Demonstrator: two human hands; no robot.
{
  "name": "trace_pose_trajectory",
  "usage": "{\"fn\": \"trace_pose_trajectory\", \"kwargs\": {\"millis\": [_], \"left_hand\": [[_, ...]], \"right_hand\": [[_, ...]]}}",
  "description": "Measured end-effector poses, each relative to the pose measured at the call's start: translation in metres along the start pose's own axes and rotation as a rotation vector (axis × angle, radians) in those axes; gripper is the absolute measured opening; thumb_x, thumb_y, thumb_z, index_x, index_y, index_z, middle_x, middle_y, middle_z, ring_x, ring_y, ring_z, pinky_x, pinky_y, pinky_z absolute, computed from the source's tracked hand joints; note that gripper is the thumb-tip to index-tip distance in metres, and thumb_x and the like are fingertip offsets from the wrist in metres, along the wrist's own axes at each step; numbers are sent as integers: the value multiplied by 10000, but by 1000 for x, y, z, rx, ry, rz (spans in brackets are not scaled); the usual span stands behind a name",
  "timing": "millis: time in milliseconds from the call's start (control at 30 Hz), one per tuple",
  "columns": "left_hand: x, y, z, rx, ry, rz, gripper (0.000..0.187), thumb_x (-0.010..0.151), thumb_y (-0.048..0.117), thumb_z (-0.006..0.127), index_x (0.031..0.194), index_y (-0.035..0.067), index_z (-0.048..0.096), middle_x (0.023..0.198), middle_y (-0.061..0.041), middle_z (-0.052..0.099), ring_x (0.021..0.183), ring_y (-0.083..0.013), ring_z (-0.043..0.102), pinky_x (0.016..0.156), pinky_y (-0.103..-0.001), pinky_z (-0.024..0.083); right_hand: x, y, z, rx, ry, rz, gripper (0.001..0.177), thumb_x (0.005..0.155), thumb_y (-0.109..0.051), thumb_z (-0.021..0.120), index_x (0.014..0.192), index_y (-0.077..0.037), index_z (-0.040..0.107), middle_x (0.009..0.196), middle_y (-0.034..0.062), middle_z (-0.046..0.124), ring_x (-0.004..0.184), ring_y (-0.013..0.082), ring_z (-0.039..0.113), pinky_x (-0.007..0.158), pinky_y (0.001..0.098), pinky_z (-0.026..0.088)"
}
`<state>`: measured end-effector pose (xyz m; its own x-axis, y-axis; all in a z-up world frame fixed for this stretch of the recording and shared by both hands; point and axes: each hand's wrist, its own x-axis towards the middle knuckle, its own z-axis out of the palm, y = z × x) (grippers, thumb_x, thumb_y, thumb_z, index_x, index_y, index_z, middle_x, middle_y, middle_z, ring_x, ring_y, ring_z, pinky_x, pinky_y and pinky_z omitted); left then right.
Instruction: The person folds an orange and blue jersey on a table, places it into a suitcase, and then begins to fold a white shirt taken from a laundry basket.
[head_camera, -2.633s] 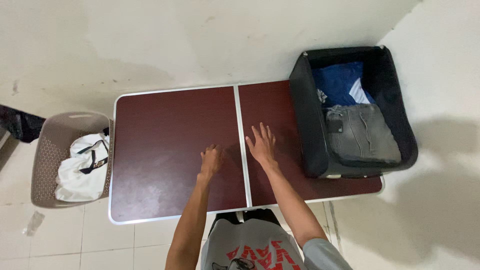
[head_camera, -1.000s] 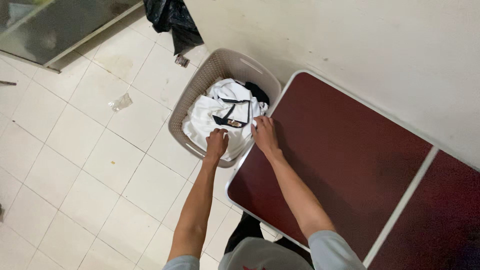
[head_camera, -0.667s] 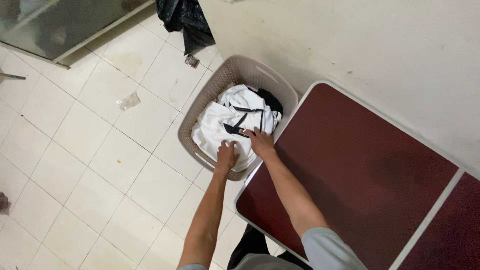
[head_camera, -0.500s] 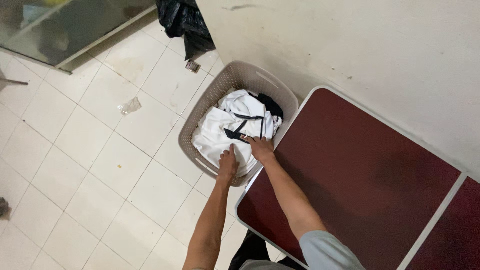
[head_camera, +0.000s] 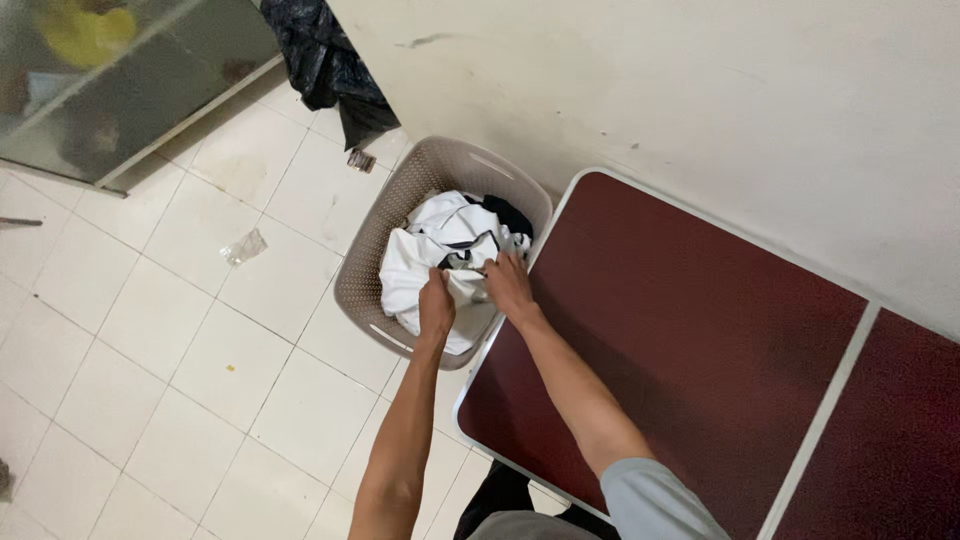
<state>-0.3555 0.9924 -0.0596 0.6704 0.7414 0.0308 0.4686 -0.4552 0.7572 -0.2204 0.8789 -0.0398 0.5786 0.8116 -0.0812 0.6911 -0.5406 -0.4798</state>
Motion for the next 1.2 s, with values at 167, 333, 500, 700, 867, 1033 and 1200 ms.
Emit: {"fn": "trace_pose_trajectory", "kwargs": {"millis": [167, 333, 500, 700, 867, 1033, 1200], "left_hand": [[-3, 72, -8, -67, -7, 30, 200, 1094, 158, 453, 1023, -18, 514, 799, -326, 632, 797, -537, 609, 671, -573, 432], [-28, 142, 7, -166, -49, 129, 171, 1084, 160, 462, 1077, 10, 542, 851, -327, 647, 843, -529, 628, 681, -565, 454], [-64, 206, 30, -180, -81, 235, 160, 1068, 162, 487, 1071, 12, 544, 844, -310, 656, 840, -510, 633, 684, -570, 448], [-105, 262, 61, -141, -141, 360, 160, 1087, 155, 477, 1059, 9, 537, 847, -288, 648, 810, -490, 627, 697, -563, 449], [-144, 312, 85, -179, -141, 448, 170, 1081, 155, 486, 1065, 3, 560, 843, -280, 646, 817, -480, 616, 716, -559, 447], [-178, 362, 103, -204, -206, 543, 177, 1081, 159, 501, 1066, -2, 572, 833, -261, 632, 802, -456, 605, 721, -540, 450], [-209, 384, 119, -228, -257, 633, 151, 1034, 163, 604, 1061, 15, 619, 909, -231, 650, 891, -414, 609, 789, -507, 471]], "right_hand": [[-17, -8, -71, 226, 136, 101, 264, 887, 11, 641, 1145, -39, 655, 1161, 171, 557, 1096, 375, 593, 897, 489, 509], [-52, 9, -113, 403, 482, 11, 313, 862, 118, 575, 1118, -43, 656, 1114, 182, 561, 1001, 428, 623, 834, 507, 511], [-91, 45, -147, 440, 674, -8, 367, 810, 171, 561, 1115, -20, 635, 1071, 170, 560, 987, 406, 625, 831, 492, 512], [-158, 73, -190, 491, 784, 95, 375, 806, 190, 557, 1110, -7, 654, 1061, 165, 564, 968, 376, 625, 804, 470, 505], [-208, 101, -227, 427, 925, 114, 398, 774, 187, 556, 1102, -3, 675, 1054, 165, 574, 988, 382, 615, 841, 468, 505], [-258, 142, -254, 371, 1014, 154, 337, 834, 158, 582, 1111, -10, 670, 1065, 151, 583, 992, 358, 624, 838, 449, 506], [-314, 176, -270, 327, 1012, 214, 371, 813, 175, 603, 1127, -11, 674, 1074, 153, 568, 1000, 357, 613, 838, 451, 502]]}}
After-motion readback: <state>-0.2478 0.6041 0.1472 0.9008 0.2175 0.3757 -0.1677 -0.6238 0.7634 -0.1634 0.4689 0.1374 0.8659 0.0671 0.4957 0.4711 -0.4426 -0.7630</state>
